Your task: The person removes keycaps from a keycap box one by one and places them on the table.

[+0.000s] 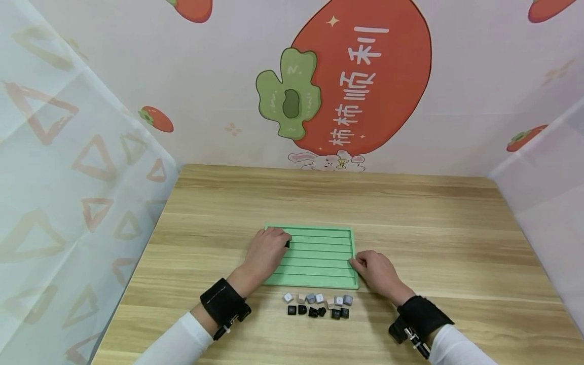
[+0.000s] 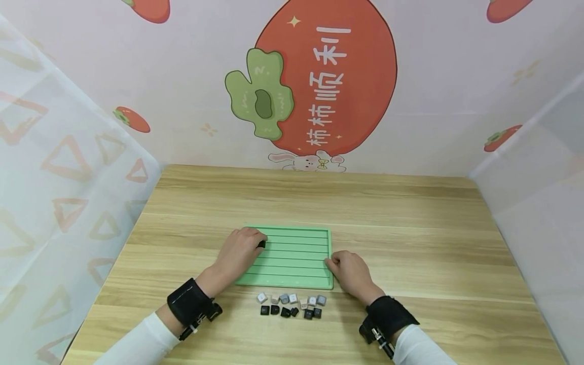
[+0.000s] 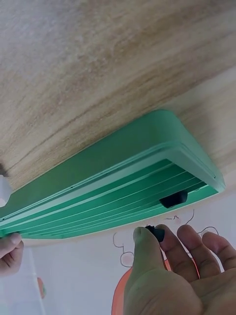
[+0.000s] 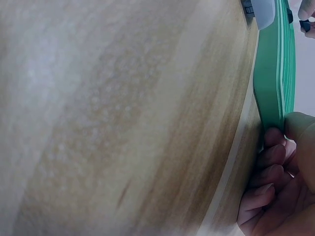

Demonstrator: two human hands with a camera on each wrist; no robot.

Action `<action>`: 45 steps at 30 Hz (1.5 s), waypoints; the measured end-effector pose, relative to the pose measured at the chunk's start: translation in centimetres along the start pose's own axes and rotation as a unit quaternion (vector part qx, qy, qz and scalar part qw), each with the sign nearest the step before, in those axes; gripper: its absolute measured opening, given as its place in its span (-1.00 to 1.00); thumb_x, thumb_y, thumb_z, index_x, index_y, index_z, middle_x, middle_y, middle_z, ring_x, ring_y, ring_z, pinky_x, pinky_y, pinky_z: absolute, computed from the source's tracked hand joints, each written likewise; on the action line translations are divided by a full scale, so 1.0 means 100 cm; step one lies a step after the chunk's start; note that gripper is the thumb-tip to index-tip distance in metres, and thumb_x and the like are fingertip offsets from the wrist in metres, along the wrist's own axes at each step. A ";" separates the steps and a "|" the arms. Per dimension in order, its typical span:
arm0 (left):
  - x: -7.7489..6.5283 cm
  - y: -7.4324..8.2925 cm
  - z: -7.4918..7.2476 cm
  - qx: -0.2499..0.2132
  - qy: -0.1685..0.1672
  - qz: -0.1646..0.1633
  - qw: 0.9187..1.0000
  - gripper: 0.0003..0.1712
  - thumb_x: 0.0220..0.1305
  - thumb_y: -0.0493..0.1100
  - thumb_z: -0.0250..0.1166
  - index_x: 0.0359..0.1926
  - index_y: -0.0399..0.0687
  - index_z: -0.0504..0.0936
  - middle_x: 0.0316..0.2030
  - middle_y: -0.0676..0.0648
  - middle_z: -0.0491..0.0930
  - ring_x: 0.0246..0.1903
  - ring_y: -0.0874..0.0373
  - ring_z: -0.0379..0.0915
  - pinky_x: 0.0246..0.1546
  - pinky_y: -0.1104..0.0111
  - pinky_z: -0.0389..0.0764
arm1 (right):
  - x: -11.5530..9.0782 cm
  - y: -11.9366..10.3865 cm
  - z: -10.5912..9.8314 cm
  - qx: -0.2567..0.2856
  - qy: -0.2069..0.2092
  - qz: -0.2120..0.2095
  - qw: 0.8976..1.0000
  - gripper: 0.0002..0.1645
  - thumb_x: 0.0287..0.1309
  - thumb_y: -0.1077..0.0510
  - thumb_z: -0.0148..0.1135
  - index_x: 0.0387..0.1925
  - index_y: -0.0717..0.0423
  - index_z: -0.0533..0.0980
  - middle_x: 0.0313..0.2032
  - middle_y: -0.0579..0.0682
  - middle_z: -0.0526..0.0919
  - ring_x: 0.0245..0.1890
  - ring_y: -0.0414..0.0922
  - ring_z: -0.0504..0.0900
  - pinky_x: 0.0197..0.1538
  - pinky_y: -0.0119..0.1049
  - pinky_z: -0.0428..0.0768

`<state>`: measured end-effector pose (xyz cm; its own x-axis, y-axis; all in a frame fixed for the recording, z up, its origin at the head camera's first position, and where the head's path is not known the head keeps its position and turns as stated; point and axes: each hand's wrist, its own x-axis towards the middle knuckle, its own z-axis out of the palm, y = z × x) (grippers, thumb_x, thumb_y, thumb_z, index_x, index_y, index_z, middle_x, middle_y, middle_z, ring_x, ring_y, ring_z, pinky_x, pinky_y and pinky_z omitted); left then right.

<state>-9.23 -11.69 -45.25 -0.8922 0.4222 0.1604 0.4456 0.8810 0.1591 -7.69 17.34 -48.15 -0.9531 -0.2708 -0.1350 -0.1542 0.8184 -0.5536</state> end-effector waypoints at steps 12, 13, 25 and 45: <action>-0.005 0.005 -0.008 0.005 0.023 0.020 1.000 -0.75 -0.01 -0.20 0.40 -0.23 -0.03 0.69 -0.24 0.01 0.67 -0.22 0.11 0.52 -0.29 0.28 0.46 | 0.000 0.001 0.001 -0.003 0.001 0.000 1.000 -0.52 0.25 0.01 0.10 -0.76 0.00 0.27 -0.79 -0.17 0.16 -0.76 -0.23 0.16 -0.54 -0.36 0.13; -0.006 0.005 -0.009 0.004 0.024 0.021 0.999 -0.75 -0.02 -0.20 0.40 -0.23 -0.03 0.69 -0.25 0.02 0.67 -0.22 0.11 0.52 -0.29 0.29 0.46 | 0.000 0.001 0.000 -0.002 0.001 0.000 1.000 -0.52 0.25 0.01 0.10 -0.76 0.00 0.27 -0.79 -0.17 0.16 -0.76 -0.23 0.16 -0.54 -0.36 0.13; -0.014 0.008 -0.012 -0.004 0.034 0.026 0.999 -0.75 -0.02 -0.22 0.40 -0.22 -0.04 0.69 -0.27 0.03 0.67 -0.23 0.11 0.52 -0.27 0.29 0.48 | 0.000 0.001 -0.002 0.003 0.001 -0.001 1.000 -0.52 0.26 0.00 0.09 -0.76 0.00 0.28 -0.79 -0.17 0.16 -0.75 -0.22 0.15 -0.53 -0.36 0.13; -0.029 0.007 -0.014 -0.017 0.026 0.006 0.999 -0.75 -0.04 -0.21 0.40 -0.24 -0.03 0.69 -0.27 0.02 0.67 -0.23 0.12 0.52 -0.23 0.28 0.46 | 0.001 -0.001 -0.002 0.006 -0.004 0.003 1.000 -0.52 0.25 0.01 0.10 -0.76 0.01 0.28 -0.80 -0.17 0.17 -0.76 -0.22 0.17 -0.55 -0.36 0.14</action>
<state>-6.24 -12.64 -44.24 -0.8820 0.4202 0.2133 0.4593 0.8678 0.1896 -7.82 17.29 -47.91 -0.9520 -0.2697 -0.1447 -0.1453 0.8144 -0.5618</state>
